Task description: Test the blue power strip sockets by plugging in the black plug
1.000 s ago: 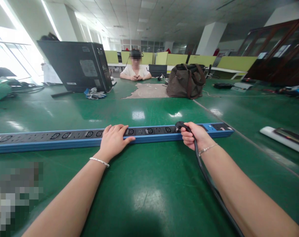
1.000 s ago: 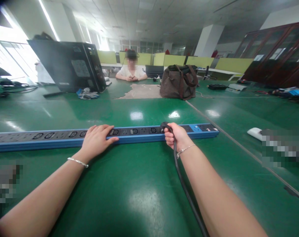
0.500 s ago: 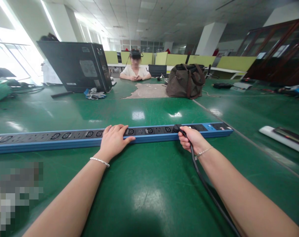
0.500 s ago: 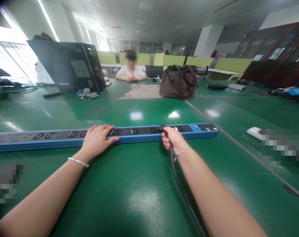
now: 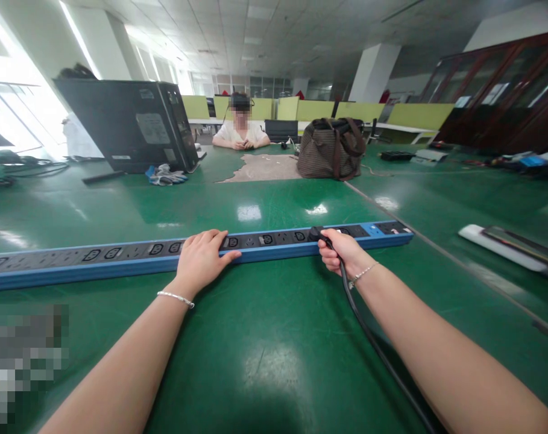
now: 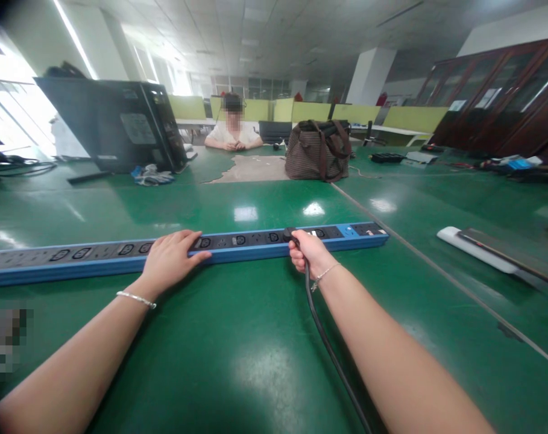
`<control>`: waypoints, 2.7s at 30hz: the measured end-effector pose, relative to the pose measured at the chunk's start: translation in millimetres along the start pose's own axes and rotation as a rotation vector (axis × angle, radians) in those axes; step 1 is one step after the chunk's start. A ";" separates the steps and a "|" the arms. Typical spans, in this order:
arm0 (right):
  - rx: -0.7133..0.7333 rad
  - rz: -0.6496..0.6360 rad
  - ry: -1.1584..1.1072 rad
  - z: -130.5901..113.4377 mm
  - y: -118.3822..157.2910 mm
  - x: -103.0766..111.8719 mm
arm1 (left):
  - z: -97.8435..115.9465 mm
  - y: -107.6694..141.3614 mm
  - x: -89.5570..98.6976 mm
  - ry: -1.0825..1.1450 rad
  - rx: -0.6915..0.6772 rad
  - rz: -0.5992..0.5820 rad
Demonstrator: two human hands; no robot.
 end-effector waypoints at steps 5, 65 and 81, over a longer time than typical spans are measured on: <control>0.056 0.016 -0.048 4.2 -1.2 0.3 | 0.3 0.6 0.5 -0.007 0.004 0.001; 0.179 -0.025 -0.135 -29.5 2.9 110.3 | 4.2 2.9 5.2 -0.002 -0.013 0.026; -0.011 0.079 -0.066 -26.6 -8.7 121.2 | 4.2 2.6 5.2 0.003 0.003 0.017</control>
Point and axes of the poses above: each hand's wrist, its own y-axis away from the middle knuckle, its own x-axis out of the back of the hand, z = x × y, the point moved 7 cm from there along -y, towards the middle knuckle, and after that the axes turned 4 degrees about -x, right-handed, at the moved point
